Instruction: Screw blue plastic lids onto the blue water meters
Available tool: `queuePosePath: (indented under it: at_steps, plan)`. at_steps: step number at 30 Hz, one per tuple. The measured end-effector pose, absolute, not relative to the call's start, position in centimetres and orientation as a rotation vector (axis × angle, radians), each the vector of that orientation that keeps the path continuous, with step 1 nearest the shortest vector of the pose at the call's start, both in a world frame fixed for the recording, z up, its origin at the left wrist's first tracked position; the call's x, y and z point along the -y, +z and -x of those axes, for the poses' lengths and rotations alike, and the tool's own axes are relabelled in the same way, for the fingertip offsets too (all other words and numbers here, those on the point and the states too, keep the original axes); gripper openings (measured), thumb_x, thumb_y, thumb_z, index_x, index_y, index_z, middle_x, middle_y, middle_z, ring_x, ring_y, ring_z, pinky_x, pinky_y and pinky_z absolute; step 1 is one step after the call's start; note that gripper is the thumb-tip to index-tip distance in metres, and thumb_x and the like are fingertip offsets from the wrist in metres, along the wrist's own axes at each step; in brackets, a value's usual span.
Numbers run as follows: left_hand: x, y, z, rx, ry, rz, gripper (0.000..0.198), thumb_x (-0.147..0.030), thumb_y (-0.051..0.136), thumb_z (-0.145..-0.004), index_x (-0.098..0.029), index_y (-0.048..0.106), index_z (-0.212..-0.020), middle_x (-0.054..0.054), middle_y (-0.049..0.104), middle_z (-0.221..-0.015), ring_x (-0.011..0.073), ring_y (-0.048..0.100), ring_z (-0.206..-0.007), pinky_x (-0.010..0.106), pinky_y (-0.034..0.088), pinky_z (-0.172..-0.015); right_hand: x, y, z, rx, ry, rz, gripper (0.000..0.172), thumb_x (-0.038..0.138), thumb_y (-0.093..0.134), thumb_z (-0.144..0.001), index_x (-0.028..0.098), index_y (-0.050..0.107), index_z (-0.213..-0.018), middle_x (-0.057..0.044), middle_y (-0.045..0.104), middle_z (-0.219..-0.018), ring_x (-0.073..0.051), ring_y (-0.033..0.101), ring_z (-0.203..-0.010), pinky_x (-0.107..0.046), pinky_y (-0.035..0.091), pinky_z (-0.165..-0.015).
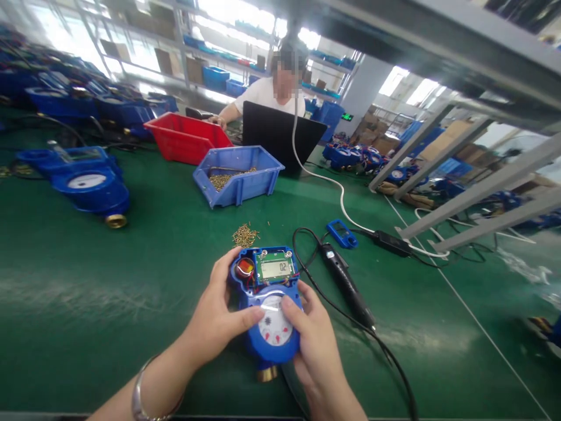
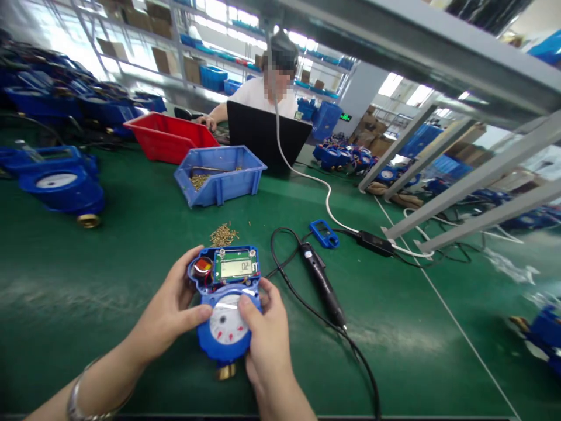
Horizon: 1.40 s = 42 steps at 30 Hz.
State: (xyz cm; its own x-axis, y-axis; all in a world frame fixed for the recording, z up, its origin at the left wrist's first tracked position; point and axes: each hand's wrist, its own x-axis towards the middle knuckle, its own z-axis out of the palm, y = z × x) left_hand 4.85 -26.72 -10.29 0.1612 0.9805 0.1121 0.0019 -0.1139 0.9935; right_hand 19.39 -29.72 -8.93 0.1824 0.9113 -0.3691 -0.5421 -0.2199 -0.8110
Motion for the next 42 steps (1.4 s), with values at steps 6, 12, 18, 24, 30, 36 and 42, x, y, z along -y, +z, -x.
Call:
queuePosePath:
  at_steps: [6,12,18,24,30,36,42]
  plan:
    - [25.9,-11.5,-2.9,-1.050,1.122,-1.178,0.087,-0.035,0.072,-0.065,-0.019,0.021,-0.133,0.018,0.040,-0.134,0.0328,0.049,-0.116,0.050,0.038,-0.101,30.4,-11.3,-16.3,0.550,1.492,1.209,0.069,0.035,0.075,-0.064,0.019,0.035,-0.118,-0.007,0.060,-0.100,-0.022,0.060,-0.088,-0.034,0.049,-0.079]
    - [26.0,-11.4,-2.8,-0.964,1.133,-1.006,0.085,-0.028,0.072,-0.064,-0.019,0.019,-0.131,0.017,0.047,-0.128,0.0309,0.055,-0.109,0.046,0.045,-0.095,27.8,-10.3,-22.3,1.188,1.345,1.426,0.060,0.055,0.062,-0.070,0.015,0.048,-0.113,-0.014,0.056,-0.112,-0.026,0.056,-0.098,-0.040,0.047,-0.084]
    - [26.2,-12.2,-2.1,-1.168,1.121,-1.269,0.085,-0.035,0.067,-0.068,-0.019,0.017,-0.136,0.019,0.041,-0.133,0.0331,0.049,-0.115,0.052,0.039,-0.098,16.7,-9.4,-35.0,1.464,0.121,2.143,0.058,0.027,0.062,-0.071,0.006,0.045,-0.122,-0.020,0.049,-0.121,-0.032,0.044,-0.117,-0.044,0.034,-0.100]
    - [27.3,-9.1,-2.2,-1.556,1.171,-2.304,0.038,-0.040,0.058,-0.076,-0.024,0.057,-0.110,0.010,0.038,-0.136,0.0369,0.019,-0.132,0.061,0.016,-0.104,11.3,-13.4,-39.0,1.701,0.153,2.282,0.063,0.026,0.073,-0.060,0.004,0.053,-0.116,-0.023,0.054,-0.114,-0.037,0.048,-0.111,-0.046,0.036,-0.097]
    - [26.7,-7.0,-4.0,-1.458,0.721,-2.782,0.049,-0.058,0.053,-0.075,-0.019,0.062,-0.103,0.012,0.049,-0.132,0.0377,0.027,-0.129,0.063,-0.002,-0.103,11.0,-15.3,-39.4,1.716,0.088,2.328,0.046,0.028,0.065,-0.070,0.011,0.055,-0.112,-0.017,0.054,-0.107,-0.032,0.050,-0.106,-0.042,0.038,-0.094]
    - [26.4,-7.5,-4.4,-1.415,0.697,-2.696,0.042,-0.055,0.053,-0.077,-0.025,0.061,-0.106,0.013,0.046,-0.133,0.0389,0.025,-0.130,0.067,0.012,-0.098,11.5,-15.1,-40.1,1.623,0.119,2.358,0.050,0.025,0.060,-0.075,0.019,0.048,-0.123,-0.017,0.052,-0.107,-0.032,0.053,-0.101,-0.044,0.042,-0.086]
    - [26.6,-7.7,-4.7,-1.407,0.923,-2.499,0.026,-0.042,0.056,-0.078,-0.021,0.058,-0.093,0.012,0.050,-0.128,0.0342,0.028,-0.129,0.062,0.015,-0.101,11.3,-15.4,-40.6,1.533,0.238,2.279,0.042,0.023,0.065,-0.069,0.014,0.054,-0.109,-0.017,0.053,-0.102,-0.035,0.052,-0.099,-0.048,0.040,-0.088]
